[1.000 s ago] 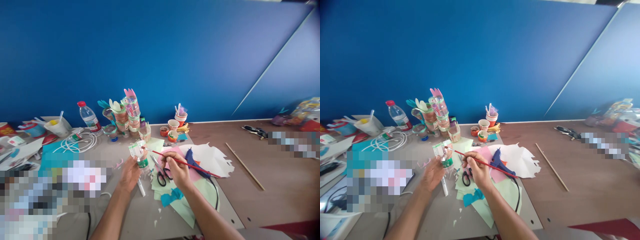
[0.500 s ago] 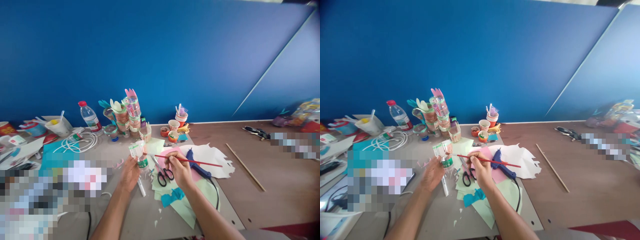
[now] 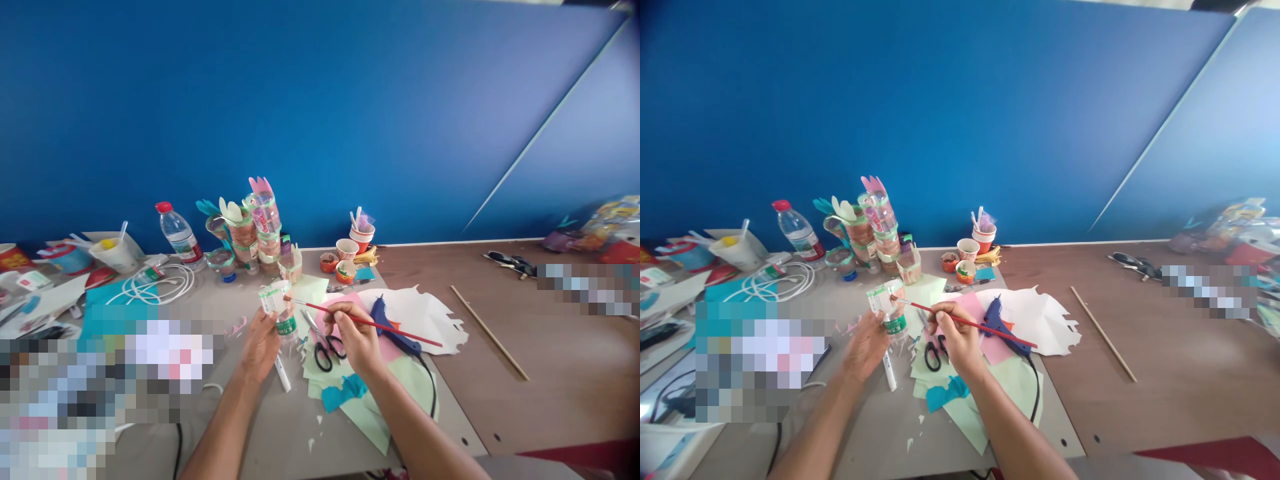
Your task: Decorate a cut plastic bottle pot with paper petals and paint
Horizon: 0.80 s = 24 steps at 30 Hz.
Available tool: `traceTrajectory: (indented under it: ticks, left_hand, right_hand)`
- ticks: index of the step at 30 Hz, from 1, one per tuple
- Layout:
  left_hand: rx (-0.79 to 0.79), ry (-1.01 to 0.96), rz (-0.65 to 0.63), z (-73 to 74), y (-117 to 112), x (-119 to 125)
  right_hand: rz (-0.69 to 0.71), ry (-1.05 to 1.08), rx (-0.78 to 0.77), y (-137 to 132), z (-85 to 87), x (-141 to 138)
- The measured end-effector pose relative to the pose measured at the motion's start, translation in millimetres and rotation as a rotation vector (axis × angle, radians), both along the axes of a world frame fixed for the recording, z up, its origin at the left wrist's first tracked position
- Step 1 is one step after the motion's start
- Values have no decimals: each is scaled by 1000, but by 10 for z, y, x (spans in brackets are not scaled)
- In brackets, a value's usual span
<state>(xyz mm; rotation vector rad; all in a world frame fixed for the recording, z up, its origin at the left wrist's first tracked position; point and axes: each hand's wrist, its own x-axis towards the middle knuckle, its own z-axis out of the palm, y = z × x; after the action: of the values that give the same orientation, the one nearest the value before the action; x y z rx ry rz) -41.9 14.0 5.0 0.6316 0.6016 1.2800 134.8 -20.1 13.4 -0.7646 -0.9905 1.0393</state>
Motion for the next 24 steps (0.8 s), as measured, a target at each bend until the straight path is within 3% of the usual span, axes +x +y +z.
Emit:
traceTrajectory:
  ticks: [9,17,24]
  left_hand:
    - [-64,20,71,-19,0,7]
    - [-101,59,117,48,-37,11]
    - [-108,76,136,-24,-18,0]
  right_hand:
    - [-33,-93,-1,-35,52,-20]
    - [-30,-172,33,-62,50,-36]
    - [-6,-194,52,-59,15,-33]
